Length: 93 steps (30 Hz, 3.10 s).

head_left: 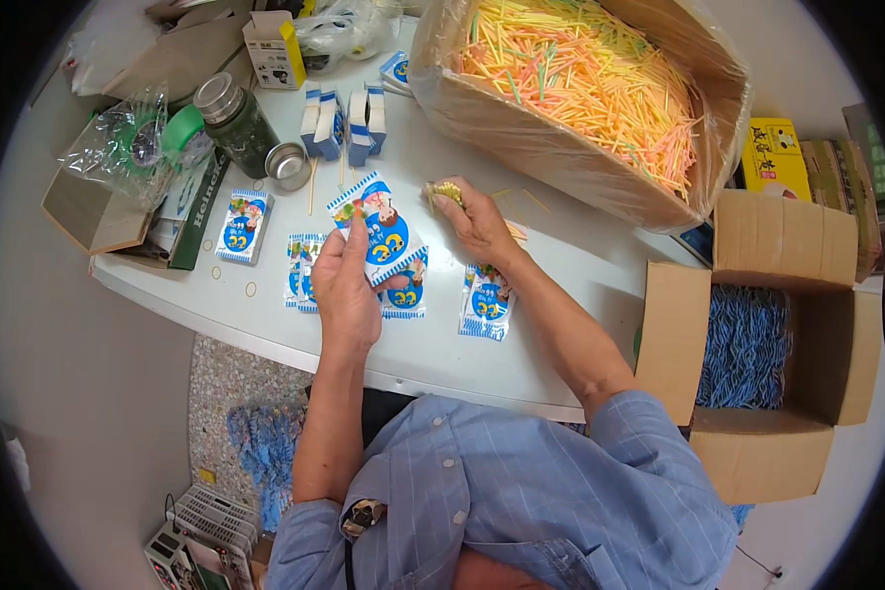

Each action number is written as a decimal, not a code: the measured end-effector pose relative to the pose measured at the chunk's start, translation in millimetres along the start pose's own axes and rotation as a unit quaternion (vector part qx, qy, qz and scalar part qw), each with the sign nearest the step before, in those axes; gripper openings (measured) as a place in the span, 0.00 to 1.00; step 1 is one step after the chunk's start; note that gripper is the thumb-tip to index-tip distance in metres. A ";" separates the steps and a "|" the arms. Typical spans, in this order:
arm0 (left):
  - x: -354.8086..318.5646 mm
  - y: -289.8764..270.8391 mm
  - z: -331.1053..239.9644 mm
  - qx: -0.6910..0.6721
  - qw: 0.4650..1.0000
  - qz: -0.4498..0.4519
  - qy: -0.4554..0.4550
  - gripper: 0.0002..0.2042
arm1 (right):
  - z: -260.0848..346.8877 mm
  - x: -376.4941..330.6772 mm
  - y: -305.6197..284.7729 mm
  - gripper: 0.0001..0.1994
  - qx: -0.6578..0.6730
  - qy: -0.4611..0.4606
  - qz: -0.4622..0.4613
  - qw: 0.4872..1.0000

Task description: Packing small wooden sticks into blue and white packets on a workstation.

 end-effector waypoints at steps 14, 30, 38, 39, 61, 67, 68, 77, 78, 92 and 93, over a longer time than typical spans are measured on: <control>-9.9 -12.7 26.4 0.067 0.997 0.009 0.044 0.08 | 25.2 -6.2 -14.9 0.13 0.314 0.101 -0.095 0.939; -35.5 2.2 29.0 0.278 0.952 0.099 0.077 0.09 | 105.2 -29.3 -13.1 0.11 0.535 -0.053 -0.088 0.839; -34.4 3.6 45.2 0.205 0.972 0.110 0.030 0.07 | 117.6 -35.0 -3.4 0.11 0.566 -0.051 -0.065 0.821; -35.2 10.1 45.2 0.155 0.983 0.102 0.006 0.07 | 115.1 -36.9 -1.5 0.11 0.570 -0.024 -0.077 0.818; -45.5 8.1 49.3 0.308 0.935 0.084 0.152 0.08 | 105.8 -46.9 -6.5 0.12 0.568 -0.065 -0.097 0.814; -47.2 12.1 47.1 0.311 0.934 0.090 0.152 0.08 | 116.3 -53.5 0.3 0.12 0.528 -0.062 -0.096 0.841; -47.1 12.0 47.8 0.311 0.934 0.090 0.152 0.08 | 116.5 -54.8 2.6 0.11 0.521 -0.053 -0.097 0.846; -47.6 10.0 48.1 0.300 0.939 0.097 0.139 0.08 | 107.5 -60.3 -1.2 0.12 0.524 -0.050 -0.088 0.846; -47.0 7.8 49.9 0.295 0.942 0.098 0.124 0.08 | 109.2 -58.3 -4.3 0.12 0.511 -0.068 -0.097 0.851; -44.9 8.9 55.3 0.288 0.946 0.094 0.118 0.09 | 98.9 -66.4 6.0 0.11 0.518 -0.021 -0.061 0.853; -44.5 8.9 55.3 0.277 0.949 0.087 0.119 0.09 | 99.1 -67.7 6.7 0.11 0.528 0.002 -0.054 0.848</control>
Point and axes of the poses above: each hand's wrist, its own x-axis towards the middle knuckle, its own y-axis out of the palm, z = x × y, the point moved 2 cm from there along x, towards the middle knuckle, and after that the axes turned 6 degrees about x, right-handed, at the moved point
